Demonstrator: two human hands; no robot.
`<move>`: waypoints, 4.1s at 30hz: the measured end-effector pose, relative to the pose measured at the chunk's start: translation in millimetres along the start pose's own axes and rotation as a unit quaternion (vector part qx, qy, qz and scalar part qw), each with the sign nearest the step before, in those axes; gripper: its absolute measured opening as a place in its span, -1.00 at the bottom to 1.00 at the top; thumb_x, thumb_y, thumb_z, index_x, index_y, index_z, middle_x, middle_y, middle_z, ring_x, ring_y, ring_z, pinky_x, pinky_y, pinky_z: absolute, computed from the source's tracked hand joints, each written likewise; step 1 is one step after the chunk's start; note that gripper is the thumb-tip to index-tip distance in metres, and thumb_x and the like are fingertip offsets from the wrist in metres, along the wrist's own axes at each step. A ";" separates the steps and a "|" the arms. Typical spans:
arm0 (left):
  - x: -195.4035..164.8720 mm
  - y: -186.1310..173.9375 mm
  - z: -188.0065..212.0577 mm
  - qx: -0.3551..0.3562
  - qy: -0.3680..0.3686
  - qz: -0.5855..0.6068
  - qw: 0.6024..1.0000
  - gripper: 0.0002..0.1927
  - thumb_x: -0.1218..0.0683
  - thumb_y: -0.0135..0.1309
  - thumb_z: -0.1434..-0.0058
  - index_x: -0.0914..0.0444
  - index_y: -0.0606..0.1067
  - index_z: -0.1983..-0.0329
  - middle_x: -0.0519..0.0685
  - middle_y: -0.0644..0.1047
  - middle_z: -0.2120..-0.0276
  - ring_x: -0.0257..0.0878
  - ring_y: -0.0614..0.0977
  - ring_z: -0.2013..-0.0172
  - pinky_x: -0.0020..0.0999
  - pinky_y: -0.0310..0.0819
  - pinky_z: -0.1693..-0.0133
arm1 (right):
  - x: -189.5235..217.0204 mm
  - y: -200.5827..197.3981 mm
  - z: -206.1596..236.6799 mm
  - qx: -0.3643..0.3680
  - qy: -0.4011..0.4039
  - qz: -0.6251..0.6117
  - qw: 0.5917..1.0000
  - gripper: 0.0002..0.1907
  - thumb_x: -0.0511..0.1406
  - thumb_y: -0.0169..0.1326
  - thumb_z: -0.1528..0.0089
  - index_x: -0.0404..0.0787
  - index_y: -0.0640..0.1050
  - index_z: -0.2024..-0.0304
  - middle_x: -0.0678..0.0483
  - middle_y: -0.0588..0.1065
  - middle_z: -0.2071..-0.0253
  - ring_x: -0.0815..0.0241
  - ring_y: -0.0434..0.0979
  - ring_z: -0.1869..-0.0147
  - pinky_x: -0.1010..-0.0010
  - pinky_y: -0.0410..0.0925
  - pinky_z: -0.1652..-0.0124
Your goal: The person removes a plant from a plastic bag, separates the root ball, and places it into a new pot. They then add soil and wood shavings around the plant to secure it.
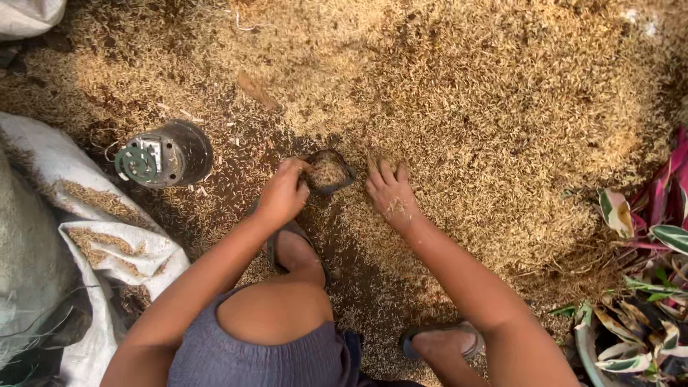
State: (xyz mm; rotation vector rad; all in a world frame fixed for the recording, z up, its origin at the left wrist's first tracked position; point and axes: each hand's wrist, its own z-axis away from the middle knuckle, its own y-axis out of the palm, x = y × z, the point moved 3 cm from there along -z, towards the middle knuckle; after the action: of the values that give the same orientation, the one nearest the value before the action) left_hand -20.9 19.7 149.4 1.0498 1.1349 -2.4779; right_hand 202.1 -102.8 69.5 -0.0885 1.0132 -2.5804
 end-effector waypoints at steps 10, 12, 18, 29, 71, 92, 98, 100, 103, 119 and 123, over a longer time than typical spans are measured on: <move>2.6 -3.7 -64.0 0.009 0.194 -0.157 0.968 -0.44 0.44 -0.04 -0.03 0.29 0.54 -0.12 0.11 0.54 -0.14 0.05 0.66 0.06 -0.13 0.62 0.14 | -58.8 -54.8 12.4 -0.168 0.169 -0.404 0.883 -0.42 -0.38 0.22 -0.17 -0.11 0.45 -0.26 -0.15 0.28 -0.42 -0.13 0.26 -0.47 0.07 0.21 -0.39; -0.7 1.5 -59.2 0.004 0.206 -0.148 0.967 -0.39 0.49 -0.07 0.03 0.31 0.54 -0.12 0.13 0.55 -0.10 0.05 0.67 0.08 -0.13 0.62 0.13 | -60.1 -75.4 21.1 -0.150 0.165 -0.589 0.777 -0.45 -0.34 0.25 -0.22 -0.18 0.42 -0.25 -0.19 0.21 -0.42 -0.14 0.15 -0.48 0.02 0.10 -0.34; -14.9 -3.7 -55.8 0.064 0.142 -0.125 0.980 -0.50 0.39 0.02 -0.05 0.27 0.56 -0.09 0.07 0.59 0.01 0.05 0.66 0.10 -0.05 0.57 0.10 | -25.8 -142.1 22.6 -0.066 0.087 -0.740 0.664 -0.54 -0.31 0.18 -0.26 -0.29 0.50 -0.20 -0.20 0.60 -0.02 -0.02 0.57 -0.05 0.14 0.42 -0.06; 0.8 0.4 -36.6 -0.051 0.215 -0.056 0.974 -0.47 0.39 0.03 -0.10 0.27 0.56 -0.16 0.05 0.55 -0.20 -0.02 0.63 -0.11 -0.16 0.52 -0.14 | 25.0 -110.1 -52.6 -0.042 0.036 -0.513 0.856 -0.65 -0.25 -0.15 -0.38 -0.27 0.56 -0.06 -0.15 0.59 0.01 -0.06 0.61 -0.02 0.12 0.44 -0.01; -13.8 13.6 -31.0 -0.195 0.285 -0.151 0.926 -0.50 0.10 0.15 0.11 0.34 0.48 0.03 0.15 0.55 0.25 0.02 0.60 0.19 -0.13 0.42 0.16 | 26.8 -113.6 36.4 -0.238 -0.031 -0.262 0.935 -0.50 -0.15 0.22 -0.12 -0.35 0.57 0.01 -0.16 0.57 0.03 -0.07 0.54 -0.08 0.01 0.29 -0.14; -23.6 47.3 9.2 -0.004 0.422 -0.166 0.891 -0.66 0.10 0.06 -0.11 0.20 0.59 0.04 -0.07 0.49 0.22 -0.12 0.54 0.13 -0.19 0.43 0.12 | 126.1 -27.7 37.8 -0.272 0.006 -0.220 0.937 -0.54 -0.36 -0.08 -0.17 -0.59 0.52 -0.02 -0.38 0.48 0.01 -0.27 0.45 -0.09 0.06 0.36 -0.10; -10.5 46.2 18.6 -0.014 0.423 -0.158 0.892 -0.69 0.11 0.12 -0.13 0.24 0.58 0.04 -0.05 0.46 0.24 -0.11 0.54 0.13 -0.21 0.48 0.13 | 128.0 -19.1 3.8 -0.151 0.062 -0.330 0.930 -0.68 -0.32 -0.09 -0.24 -0.38 0.57 0.08 -0.23 0.53 0.10 -0.18 0.54 0.02 -0.01 0.40 0.04; -12.5 41.0 14.0 -0.033 0.416 -0.152 0.896 -0.67 0.14 0.13 -0.11 0.25 0.59 0.04 -0.05 0.48 0.24 -0.11 0.54 0.14 -0.20 0.49 0.15 | 120.8 -27.3 -4.2 -0.136 0.064 -0.337 0.930 -0.71 -0.31 -0.09 -0.28 -0.33 0.58 0.10 -0.20 0.54 0.10 -0.16 0.56 0.04 -0.02 0.40 0.05; -15.4 30.9 3.0 -0.075 0.381 -0.133 0.912 -0.73 0.17 0.17 -0.10 0.25 0.61 0.10 -0.04 0.49 0.27 -0.09 0.56 0.17 -0.18 0.51 0.19 | 103.2 -53.3 -1.0 -0.225 0.034 -0.316 0.921 -0.71 -0.26 -0.01 -0.29 -0.35 0.58 0.10 -0.23 0.54 0.08 -0.16 0.56 0.06 0.01 0.41 0.08; -9.7 3.8 -14.9 -0.120 0.256 -0.157 0.946 -0.63 0.16 0.23 -0.11 0.24 0.46 0.01 0.08 0.42 0.01 0.02 0.50 -0.02 -0.04 0.40 -0.02 | -44.2 -111.5 42.5 -0.413 0.135 -0.091 0.896 -0.68 -0.34 0.12 -0.38 -0.10 0.61 -0.18 -0.12 0.46 -0.31 -0.09 0.32 -0.45 -0.06 0.21 -0.35; -11.2 7.5 6.2 -0.149 0.323 -0.212 0.910 -0.80 0.13 0.22 -0.20 0.16 0.49 0.12 0.09 0.40 -0.13 0.01 0.45 -0.10 -0.07 0.36 -0.09 | -86.6 -86.5 40.5 -0.356 0.214 -0.041 0.909 -0.35 -0.37 0.15 -0.03 -0.09 0.57 -0.22 -0.35 0.33 -0.34 -0.54 0.20 -0.30 -0.35 0.30 -0.09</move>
State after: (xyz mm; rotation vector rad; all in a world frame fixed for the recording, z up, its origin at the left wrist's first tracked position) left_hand -12.5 9.0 155.5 1.7384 2.0493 -2.1517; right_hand 263.4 -39.6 163.7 0.2688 2.1122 -2.1979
